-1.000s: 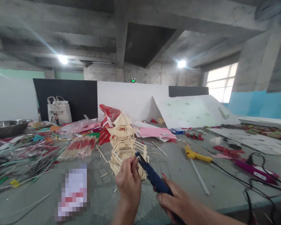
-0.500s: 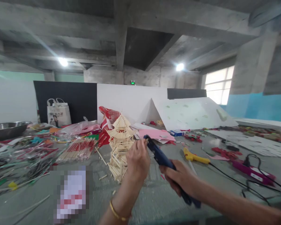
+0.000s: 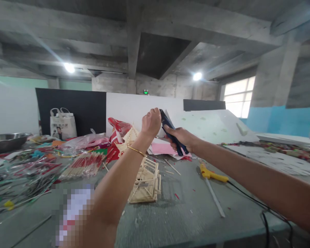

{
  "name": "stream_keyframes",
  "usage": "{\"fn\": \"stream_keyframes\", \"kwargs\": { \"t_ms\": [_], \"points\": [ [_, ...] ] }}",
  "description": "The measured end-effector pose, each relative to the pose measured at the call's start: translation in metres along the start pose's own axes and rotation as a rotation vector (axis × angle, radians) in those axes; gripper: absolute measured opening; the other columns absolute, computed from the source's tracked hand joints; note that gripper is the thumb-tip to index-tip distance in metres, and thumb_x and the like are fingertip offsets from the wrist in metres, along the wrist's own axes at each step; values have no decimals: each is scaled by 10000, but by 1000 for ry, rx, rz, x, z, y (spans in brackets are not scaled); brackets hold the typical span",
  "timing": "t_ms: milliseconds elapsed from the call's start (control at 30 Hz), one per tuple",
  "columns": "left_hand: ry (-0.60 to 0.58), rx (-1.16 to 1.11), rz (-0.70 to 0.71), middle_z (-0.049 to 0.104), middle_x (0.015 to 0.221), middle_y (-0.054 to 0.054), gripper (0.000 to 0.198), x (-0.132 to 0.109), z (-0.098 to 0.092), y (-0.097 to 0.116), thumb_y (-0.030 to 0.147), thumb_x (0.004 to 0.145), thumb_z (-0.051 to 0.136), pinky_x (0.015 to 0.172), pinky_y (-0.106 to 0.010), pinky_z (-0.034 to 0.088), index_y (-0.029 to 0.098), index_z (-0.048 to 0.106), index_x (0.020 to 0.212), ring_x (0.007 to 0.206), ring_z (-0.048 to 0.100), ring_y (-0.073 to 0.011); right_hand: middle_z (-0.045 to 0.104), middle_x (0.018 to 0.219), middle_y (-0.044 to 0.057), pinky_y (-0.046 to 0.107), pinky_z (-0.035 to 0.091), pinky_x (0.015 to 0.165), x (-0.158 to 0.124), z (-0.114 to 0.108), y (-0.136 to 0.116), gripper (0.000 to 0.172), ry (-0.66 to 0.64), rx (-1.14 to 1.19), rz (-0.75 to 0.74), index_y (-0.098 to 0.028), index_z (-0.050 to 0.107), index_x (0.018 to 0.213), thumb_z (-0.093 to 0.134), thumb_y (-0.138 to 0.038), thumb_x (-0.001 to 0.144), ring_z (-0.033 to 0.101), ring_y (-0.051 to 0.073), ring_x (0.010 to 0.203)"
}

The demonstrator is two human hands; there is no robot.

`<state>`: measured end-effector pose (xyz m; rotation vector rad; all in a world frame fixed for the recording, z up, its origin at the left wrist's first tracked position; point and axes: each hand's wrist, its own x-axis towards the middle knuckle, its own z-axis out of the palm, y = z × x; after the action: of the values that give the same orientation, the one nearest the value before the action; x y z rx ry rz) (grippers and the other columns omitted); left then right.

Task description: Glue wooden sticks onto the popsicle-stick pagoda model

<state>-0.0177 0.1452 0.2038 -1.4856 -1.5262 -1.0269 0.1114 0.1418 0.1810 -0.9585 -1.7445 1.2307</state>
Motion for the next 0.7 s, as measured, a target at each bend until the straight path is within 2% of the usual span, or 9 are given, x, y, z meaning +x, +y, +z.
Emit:
{"fn": "stream_keyframes", "kwargs": {
  "t_ms": [67,200,433,633,700],
  "points": [
    [-12,7,-6,595,927,-105,231,1,3,-7,200,922,249,659,-266,430,138,464,981,854,603,-197,404,418,-53,202,304,293,10,7,2,465,17,15,23,-168,430,609,539,-600,741,352,57,299],
    [-26,10,-28,591,944,-113,261,8,8,-21,157,911,226,682,-270,436,128,470,999,878,596,-201,365,396,-69,187,270,291,32,20,1,446,-10,-8,50,-173,386,591,527,-552,780,294,41,288],
    [-47,-39,-104,584,1001,-138,301,22,12,-45,149,901,221,731,-291,438,114,489,1032,926,579,-222,350,384,-77,179,267,300,61,40,-11,459,13,-116,41,-178,371,594,552,-569,754,284,39,302],
    [-10,-137,-245,590,1040,-157,299,26,7,-59,151,896,249,781,-313,426,102,500,1050,962,575,-235,298,359,-90,172,216,289,72,60,-20,493,56,-202,21,-190,347,587,564,-616,711,239,33,294],
    [11,-185,-303,603,1032,-159,282,29,1,-62,162,890,281,778,-316,430,96,508,1045,951,586,-237,320,372,-82,174,258,302,77,60,-22,496,61,-227,8,-188,356,596,525,-634,729,272,38,301]
  ]
}}
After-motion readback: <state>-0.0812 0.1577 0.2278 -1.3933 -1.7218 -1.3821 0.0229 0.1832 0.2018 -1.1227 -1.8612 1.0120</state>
